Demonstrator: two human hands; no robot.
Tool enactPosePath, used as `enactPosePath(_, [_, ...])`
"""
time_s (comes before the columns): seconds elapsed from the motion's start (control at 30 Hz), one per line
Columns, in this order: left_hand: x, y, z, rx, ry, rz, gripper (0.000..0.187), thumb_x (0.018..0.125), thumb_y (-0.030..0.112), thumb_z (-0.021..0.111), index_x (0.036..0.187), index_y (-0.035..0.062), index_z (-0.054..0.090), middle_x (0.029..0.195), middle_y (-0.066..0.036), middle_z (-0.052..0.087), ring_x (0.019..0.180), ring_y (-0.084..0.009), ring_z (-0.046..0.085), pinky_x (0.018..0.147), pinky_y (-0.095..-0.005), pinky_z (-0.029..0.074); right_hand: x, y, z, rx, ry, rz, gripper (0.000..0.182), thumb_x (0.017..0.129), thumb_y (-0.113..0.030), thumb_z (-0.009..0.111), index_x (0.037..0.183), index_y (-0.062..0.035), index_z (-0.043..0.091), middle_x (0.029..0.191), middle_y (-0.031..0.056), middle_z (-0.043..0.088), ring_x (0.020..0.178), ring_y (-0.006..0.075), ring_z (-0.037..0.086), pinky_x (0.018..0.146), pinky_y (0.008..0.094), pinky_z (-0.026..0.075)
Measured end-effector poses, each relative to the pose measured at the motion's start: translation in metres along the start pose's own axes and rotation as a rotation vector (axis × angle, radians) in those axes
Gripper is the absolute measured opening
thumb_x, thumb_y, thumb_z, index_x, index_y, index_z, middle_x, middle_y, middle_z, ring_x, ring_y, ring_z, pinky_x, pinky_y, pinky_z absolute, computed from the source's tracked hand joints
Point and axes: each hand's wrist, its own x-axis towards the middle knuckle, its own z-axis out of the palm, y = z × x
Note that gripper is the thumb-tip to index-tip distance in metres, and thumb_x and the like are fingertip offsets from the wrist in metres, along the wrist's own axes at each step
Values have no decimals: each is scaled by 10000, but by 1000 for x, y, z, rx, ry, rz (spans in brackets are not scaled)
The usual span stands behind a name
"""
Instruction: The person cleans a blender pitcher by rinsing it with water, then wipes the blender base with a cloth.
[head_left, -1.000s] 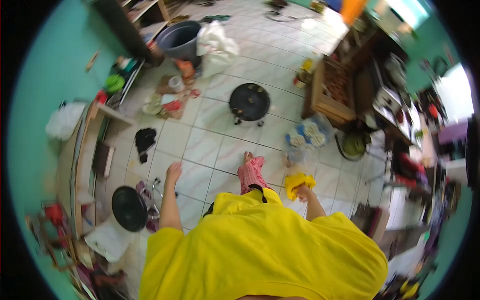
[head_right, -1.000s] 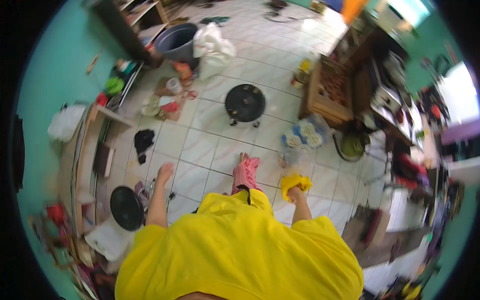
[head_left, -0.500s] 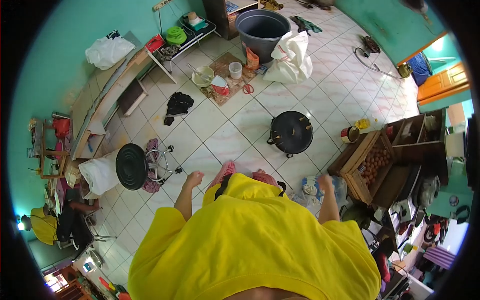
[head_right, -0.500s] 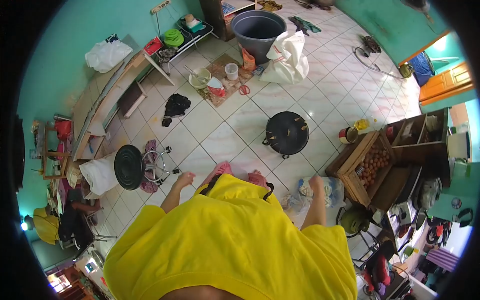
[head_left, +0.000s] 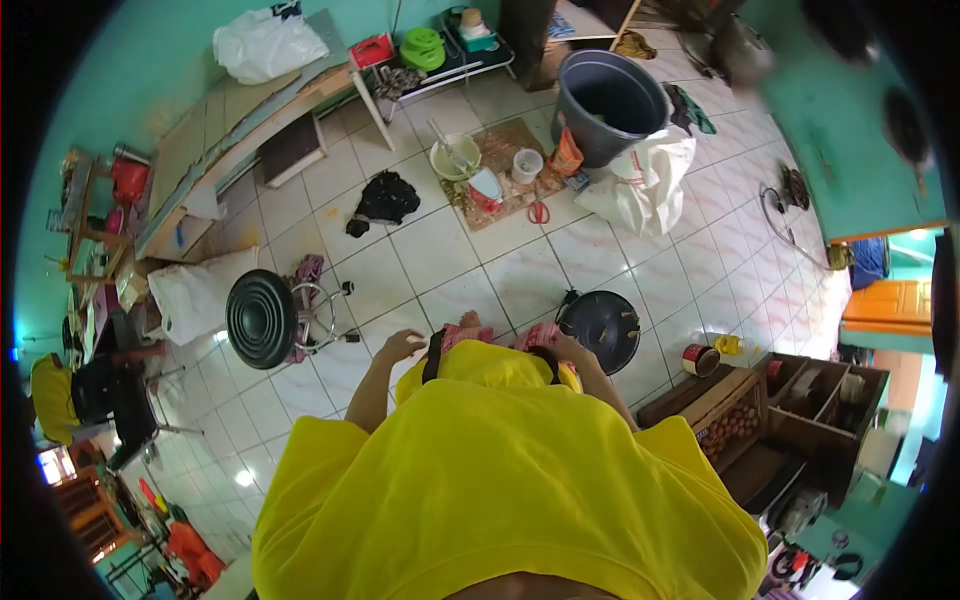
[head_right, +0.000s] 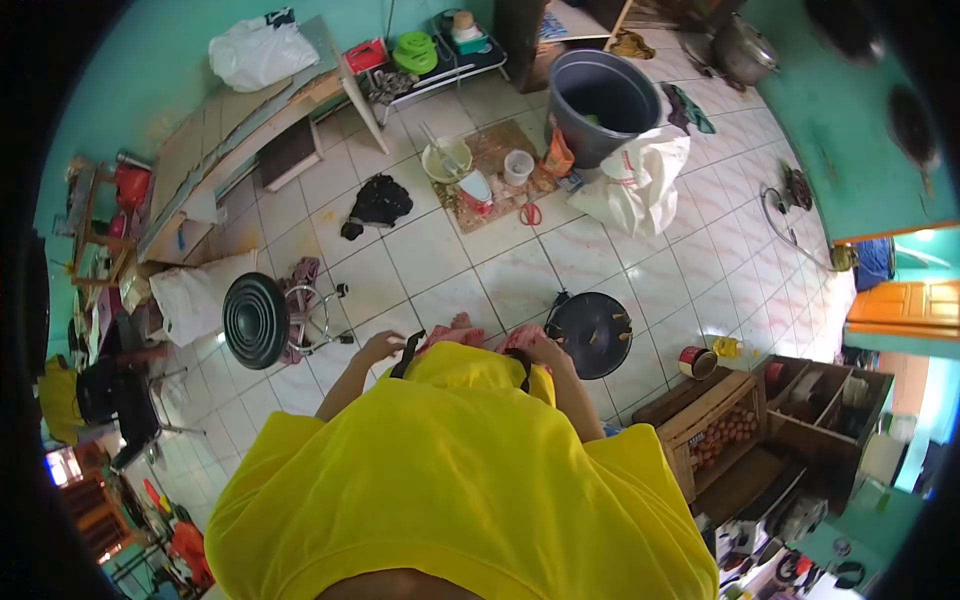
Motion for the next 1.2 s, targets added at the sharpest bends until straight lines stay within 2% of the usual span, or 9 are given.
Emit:
enactPosePath(0.07, [14, 55, -3, 185, -174, 81, 374, 674, 348, 625, 954, 106, 578, 802, -57, 612, 711, -158, 583, 616, -296, 472, -5, -49, -17, -147, -39, 101, 586, 719, -486, 500, 1092, -42, 416, 1078, 226, 472, 1011, 377, 451, 845, 438, 363])
enactPosePath(0.13, [-2, 135, -5, 235, -404, -143, 388, 692, 381, 582, 952, 94, 579, 832, -97, 610, 763, -187, 577, 653, -326, 454, 36, -25, 3, -244, 92, 85, 568, 713, -487, 506, 1088, -71, 414, 1115, 236, 432, 1007, 434, 423, 825, 461, 363])
enactPosePath(0.23, [69, 106, 36, 603, -739, 135, 421, 755, 357, 460, 1064, 72, 483, 972, -151, 553, 868, -263, 548, 738, -390, 435, 62, -15, -11, -200, -2, -2, 542, 700, -465, 536, 1064, -80, 422, 1030, 231, 479, 958, 404, 463, 777, 456, 387])
enactPosePath(0.4, [38, 222, 15, 625, -547, 152, 520, 778, 396, 398, 1167, 66, 291, 1080, -233, 459, 893, -329, 531, 763, -372, 424, 78, -22, -88, -182, 56, -230, 330, 730, -365, 513, 871, -68, 532, 849, 181, 558, 826, 324, 546, 661, 392, 430])
enactPosePath(0.6, [67, 230, 28, 354, -295, 128, 321, 747, 310, 492, 906, 47, 583, 818, -157, 597, 738, -259, 570, 645, -318, 434, 126, 53, -125, -125, -4, -335, 285, 729, -301, 544, 922, -91, 542, 755, 120, 574, 710, 300, 551, 622, 368, 424])
enactPosePath(0.7, [120, 175, 57, -130, -354, -87, 357, 698, 283, 594, 970, 54, 564, 963, -113, 580, 845, -183, 551, 691, -285, 430, 148, 89, -139, -124, -20, -692, 295, 714, -310, 571, 819, -37, 534, 770, 181, 560, 704, 305, 555, 575, 374, 431])
enactPosePath(0.73, [80, 246, 34, -143, -412, 32, 333, 731, 274, 544, 975, 47, 561, 990, -118, 568, 872, -195, 549, 789, -291, 388, 130, 51, -172, 69, -385, -62, 271, 735, -282, 540, 826, -27, 538, 807, 179, 568, 717, 277, 562, 575, 367, 437])
enactPosePath(0.77, [73, 274, 25, -110, -386, 49, 349, 720, 283, 553, 974, 43, 555, 988, -121, 564, 875, -200, 546, 787, -295, 390, 122, 27, -193, 108, -493, 86, 273, 736, -283, 538, 832, -28, 537, 811, 176, 568, 720, 275, 561, 579, 365, 437])
enactPosePath(1.2, [177, 206, 85, 136, 200, 56, 592, 573, 393, 662, 970, -6, 477, 955, -165, 510, 911, -277, 500, 756, -334, 411, 147, -56, -182, -147, -432, -295, 305, 755, -300, 511, 903, -33, 526, 867, 148, 561, 769, 239, 547, 631, 336, 429])
